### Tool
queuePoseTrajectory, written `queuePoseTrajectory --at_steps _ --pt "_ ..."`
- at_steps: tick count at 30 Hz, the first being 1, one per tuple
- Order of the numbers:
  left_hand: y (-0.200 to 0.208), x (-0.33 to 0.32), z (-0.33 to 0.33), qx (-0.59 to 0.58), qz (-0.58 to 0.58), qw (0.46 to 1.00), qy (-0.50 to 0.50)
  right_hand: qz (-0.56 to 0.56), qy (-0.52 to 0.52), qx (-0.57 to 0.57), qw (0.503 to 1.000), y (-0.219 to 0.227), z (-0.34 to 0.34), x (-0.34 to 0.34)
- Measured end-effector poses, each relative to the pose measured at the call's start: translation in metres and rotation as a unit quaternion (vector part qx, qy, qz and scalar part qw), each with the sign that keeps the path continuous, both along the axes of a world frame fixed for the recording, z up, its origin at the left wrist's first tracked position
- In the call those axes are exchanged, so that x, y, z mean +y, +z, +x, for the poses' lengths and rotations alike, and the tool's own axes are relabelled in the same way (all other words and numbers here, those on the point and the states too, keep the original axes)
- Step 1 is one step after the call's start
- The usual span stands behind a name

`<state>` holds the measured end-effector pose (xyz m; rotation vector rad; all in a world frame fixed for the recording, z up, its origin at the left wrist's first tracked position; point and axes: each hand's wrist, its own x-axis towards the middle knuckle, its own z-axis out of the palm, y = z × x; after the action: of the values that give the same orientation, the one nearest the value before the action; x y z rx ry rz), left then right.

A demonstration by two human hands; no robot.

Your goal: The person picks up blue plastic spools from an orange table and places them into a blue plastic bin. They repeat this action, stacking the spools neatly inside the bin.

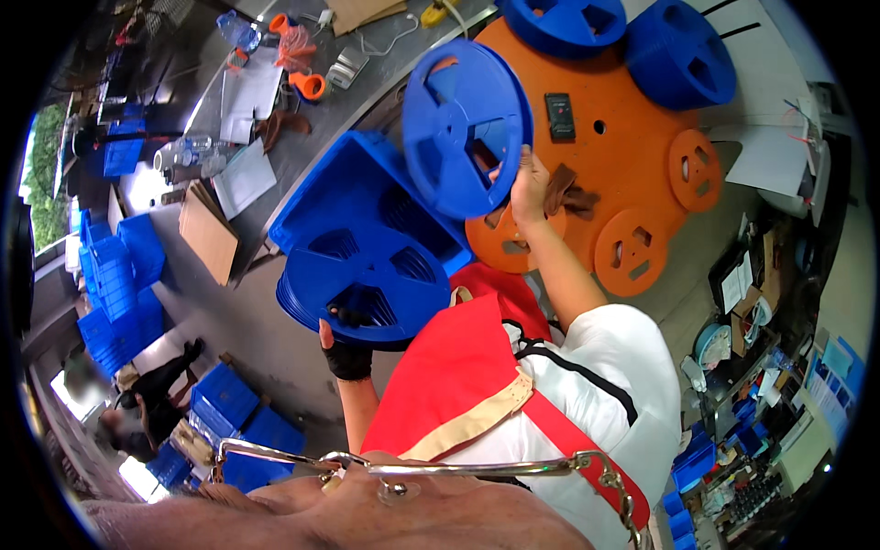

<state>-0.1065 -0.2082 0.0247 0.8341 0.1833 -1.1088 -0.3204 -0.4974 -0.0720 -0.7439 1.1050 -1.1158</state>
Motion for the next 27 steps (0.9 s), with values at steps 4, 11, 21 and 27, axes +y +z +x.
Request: queuePoseTrajectory --at_steps 4,11,21,27 --pt "0.012 -0.022 -0.004 -0.032 0.018 0.997 -0.069 0.123 -0.044 -0.105 0.986 0.000 -0.018 0.001" --pt "0.003 -0.026 -0.008 -0.018 0.002 0.996 -0.088 -0.063 0.177 -0.123 0.974 0.032 0.027 0.069" --pt "-0.017 0.011 0.004 -0.004 0.013 1.000 0.023 -0.462 0.367 0.147 0.794 0.011 0.098 0.093" --pt "-0.005 0.038 -0.005 0.012 0.000 0.996 0.094 -0.225 0.412 0.621 0.627 -0.161 0.048 0.027"
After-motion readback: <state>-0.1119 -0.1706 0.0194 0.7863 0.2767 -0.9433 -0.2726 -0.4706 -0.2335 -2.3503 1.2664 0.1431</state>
